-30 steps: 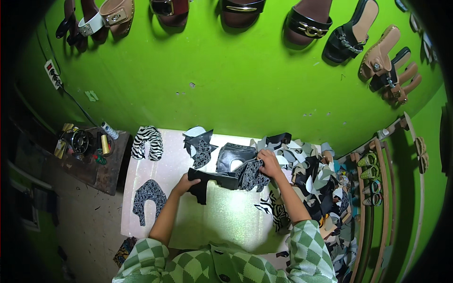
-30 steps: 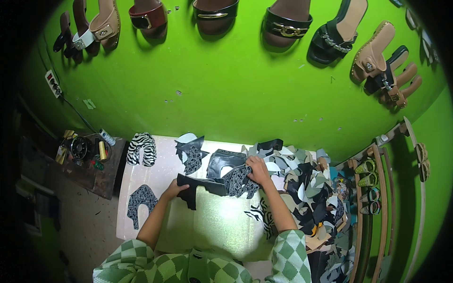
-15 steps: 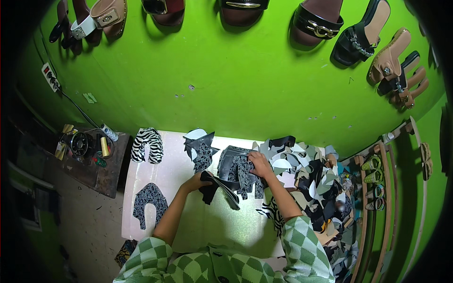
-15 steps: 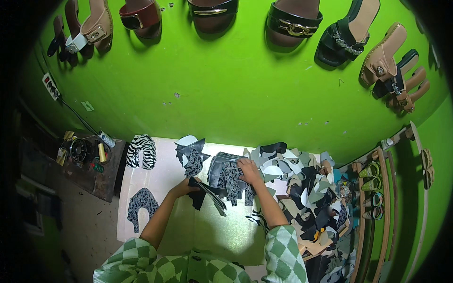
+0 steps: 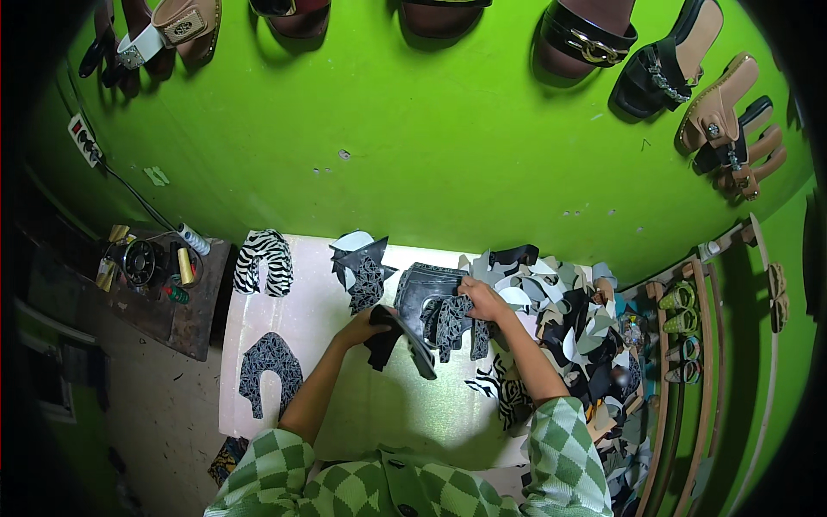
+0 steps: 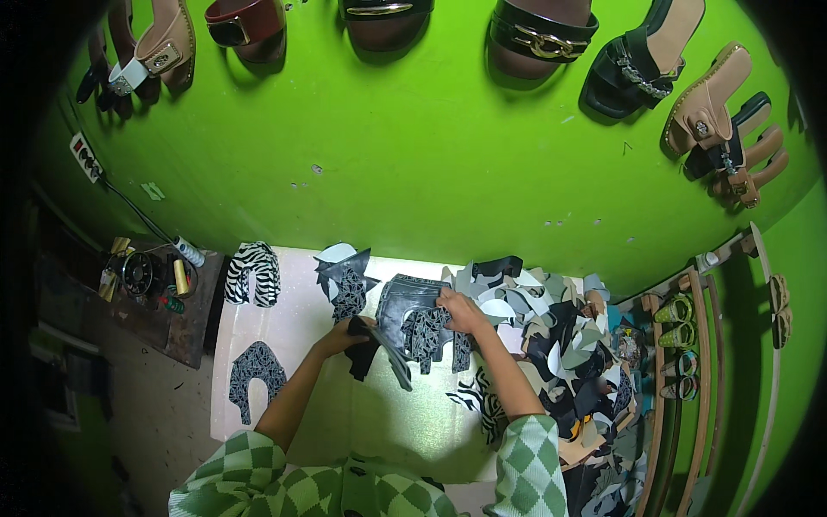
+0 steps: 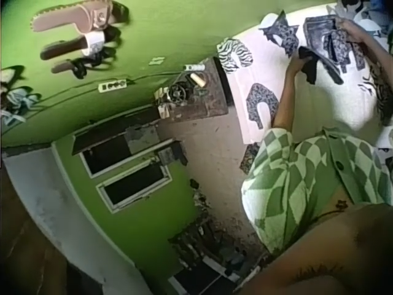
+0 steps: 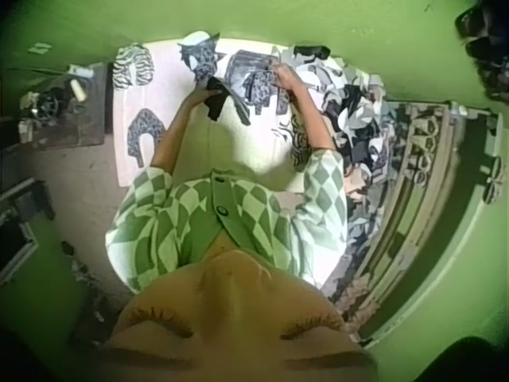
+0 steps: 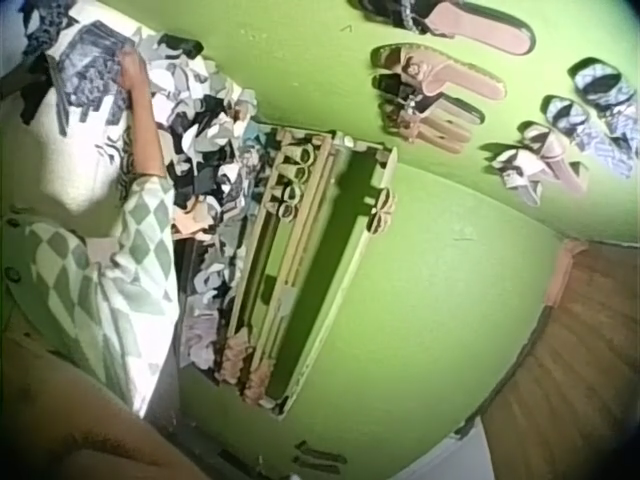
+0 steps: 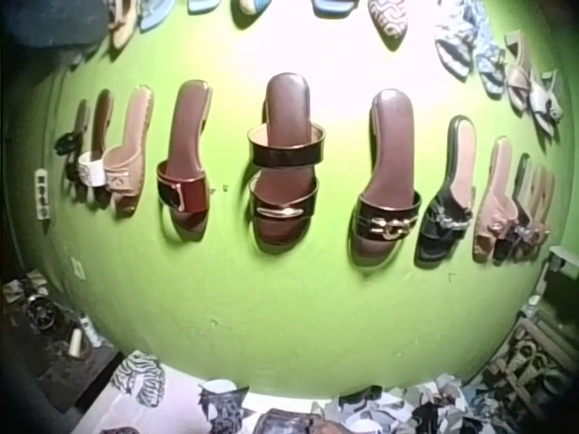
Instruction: Sorting and organizing cut pieces of shoe upper material on a work table.
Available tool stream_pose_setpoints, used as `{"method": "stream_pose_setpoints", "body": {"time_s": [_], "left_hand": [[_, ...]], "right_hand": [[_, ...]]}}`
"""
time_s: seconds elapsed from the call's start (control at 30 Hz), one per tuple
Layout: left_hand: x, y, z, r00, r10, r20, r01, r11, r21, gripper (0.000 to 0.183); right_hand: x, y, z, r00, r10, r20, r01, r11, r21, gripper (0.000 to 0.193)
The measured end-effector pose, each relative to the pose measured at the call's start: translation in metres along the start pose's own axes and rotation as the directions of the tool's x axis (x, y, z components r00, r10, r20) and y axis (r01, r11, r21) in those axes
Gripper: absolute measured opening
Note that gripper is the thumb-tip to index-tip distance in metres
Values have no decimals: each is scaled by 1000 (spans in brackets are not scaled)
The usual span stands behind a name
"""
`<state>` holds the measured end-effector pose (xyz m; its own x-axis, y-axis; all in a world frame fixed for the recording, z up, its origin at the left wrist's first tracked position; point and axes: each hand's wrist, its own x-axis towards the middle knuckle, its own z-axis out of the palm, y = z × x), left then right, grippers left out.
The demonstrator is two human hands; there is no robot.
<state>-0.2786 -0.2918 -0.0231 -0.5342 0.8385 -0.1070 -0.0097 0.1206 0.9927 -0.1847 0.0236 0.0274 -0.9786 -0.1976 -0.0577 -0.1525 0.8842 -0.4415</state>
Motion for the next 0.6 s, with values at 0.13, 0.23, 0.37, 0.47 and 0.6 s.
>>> {"method": "stream_pose_setpoints", "body": {"time_s": [0.13, 0.23, 0.37, 0.47, 0.6], "left_hand": [[22, 1, 9, 996, -69, -63, 72, 996, 49, 41], [27, 1, -2, 992, -124, -25, 124, 992, 10, 37], [40, 19, 7, 940, -321, 119, 333, 938, -96, 35], [55, 36, 33, 977, -202, 64, 212, 934, -287, 36], [78, -4, 58, 965, 2, -261, 71, 960, 270, 53]], "right_hand": [[-14, 14, -21, 995, -96, -34, 100, 984, 145, 43], [-38, -2, -58, 999, -27, -24, 30, 990, 140, 44], [-105, -11, -82, 973, 209, -98, -164, 924, 346, 46], [-153, -1, -85, 933, 353, -75, -289, 855, 431, 43], [-195, 16, -71, 893, 435, -113, -321, 792, 520, 24]]}}
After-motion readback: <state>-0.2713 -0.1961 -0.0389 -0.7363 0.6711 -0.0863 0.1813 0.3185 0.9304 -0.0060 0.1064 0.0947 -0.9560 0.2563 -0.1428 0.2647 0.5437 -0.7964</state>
